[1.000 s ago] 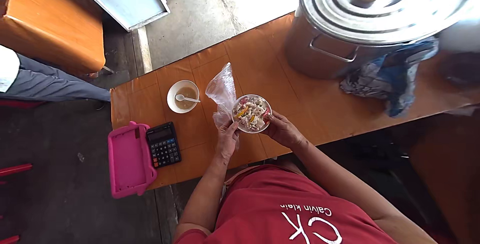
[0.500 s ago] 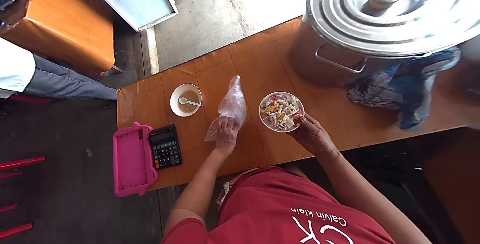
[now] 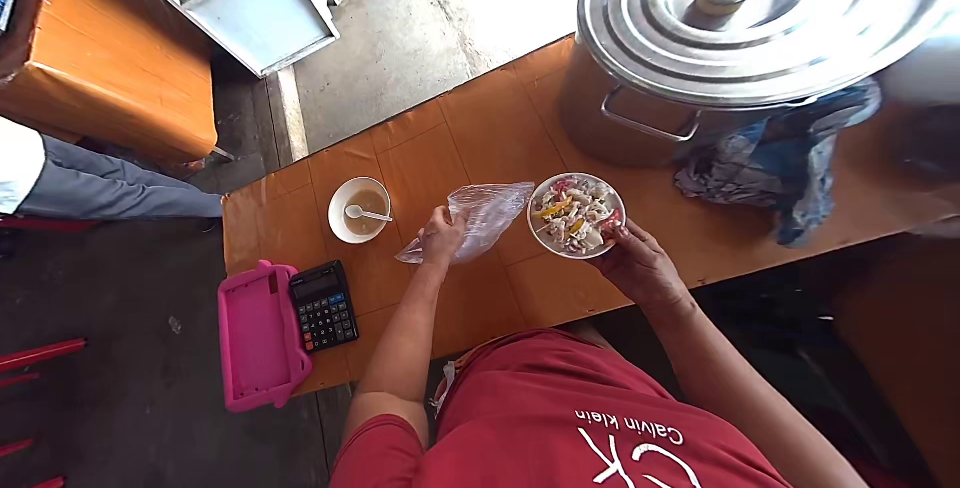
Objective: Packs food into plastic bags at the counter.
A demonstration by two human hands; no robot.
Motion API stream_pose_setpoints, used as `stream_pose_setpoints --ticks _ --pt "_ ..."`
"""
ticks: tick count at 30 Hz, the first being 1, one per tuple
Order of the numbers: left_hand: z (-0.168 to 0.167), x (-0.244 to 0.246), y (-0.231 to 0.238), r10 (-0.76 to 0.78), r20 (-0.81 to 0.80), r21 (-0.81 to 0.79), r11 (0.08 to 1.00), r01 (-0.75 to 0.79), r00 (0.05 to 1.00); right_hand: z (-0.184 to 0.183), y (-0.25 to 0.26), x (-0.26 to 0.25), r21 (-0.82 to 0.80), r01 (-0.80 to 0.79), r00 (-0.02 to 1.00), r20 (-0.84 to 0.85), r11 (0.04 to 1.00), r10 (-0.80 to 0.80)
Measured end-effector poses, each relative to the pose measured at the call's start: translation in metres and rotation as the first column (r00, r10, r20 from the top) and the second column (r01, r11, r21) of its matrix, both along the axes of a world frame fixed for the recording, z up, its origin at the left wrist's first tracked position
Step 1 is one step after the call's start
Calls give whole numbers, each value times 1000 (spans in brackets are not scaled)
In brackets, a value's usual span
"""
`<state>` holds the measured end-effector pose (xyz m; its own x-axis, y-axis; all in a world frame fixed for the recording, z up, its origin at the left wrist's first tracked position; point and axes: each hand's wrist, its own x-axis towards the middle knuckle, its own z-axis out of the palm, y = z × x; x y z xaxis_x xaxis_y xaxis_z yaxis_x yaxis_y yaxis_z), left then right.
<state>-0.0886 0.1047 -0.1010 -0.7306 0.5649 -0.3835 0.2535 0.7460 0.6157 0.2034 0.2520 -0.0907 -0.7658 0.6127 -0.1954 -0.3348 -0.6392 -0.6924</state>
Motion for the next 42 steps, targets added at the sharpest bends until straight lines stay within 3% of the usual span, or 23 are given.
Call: stream_pose_setpoints --ticks 2,4,6,9,12,14,16,19,22,26,29,37,42 --pt "-5 5 11 -69 -104 70 995 76 992 2 0 3 8 5 1000 11 1000 -5" --pt "-8 16 15 -96 -332 267 945 191 938 2 0 7 19 18 1000 12 1000 -18" --pt "0 26 15 -111 -572 384 839 385 813 3 2 13 28 24 1000 7 999 -24" --pt "4 39 1 -303 -782 267 627 732 545 4 2 24 31 55 998 1 998 -56" --pt "-18 42 -18 -623 -719 73 372 926 307 5 3 34 48 56 998 9 997 -57" --pt "-28 41 -27 -767 -578 88 281 956 279 6 3 38 55 53 998 29 997 -55" --pt "-27 47 -34 -821 -428 122 363 924 378 3 2 42 52 45 998 43 998 -47" --pt "-10 65 -32 -712 -182 216 644 734 678 -1 -2 45 37 38 998 42 999 -40" --pt "5 93 -16 -513 -190 61 845 532 837 -5 -5 46 22 19 999 33 1000 -19" --pt "8 121 5 -531 -320 -225 847 481 785 -8 -11 48 7 -8 998 58 1000 7" --pt "1 120 9 -507 -384 -159 860 485 772 -13 -14 51 10 -30 998 63 1000 29" --pt "-3 108 11 -466 -235 101 861 498 853 -19 -22 51 -26 -70 996 49 997 71" --pt "-11 114 14 -437 -229 17 892 452 870 -17 -22 52 -32 -54 998 40 998 55"
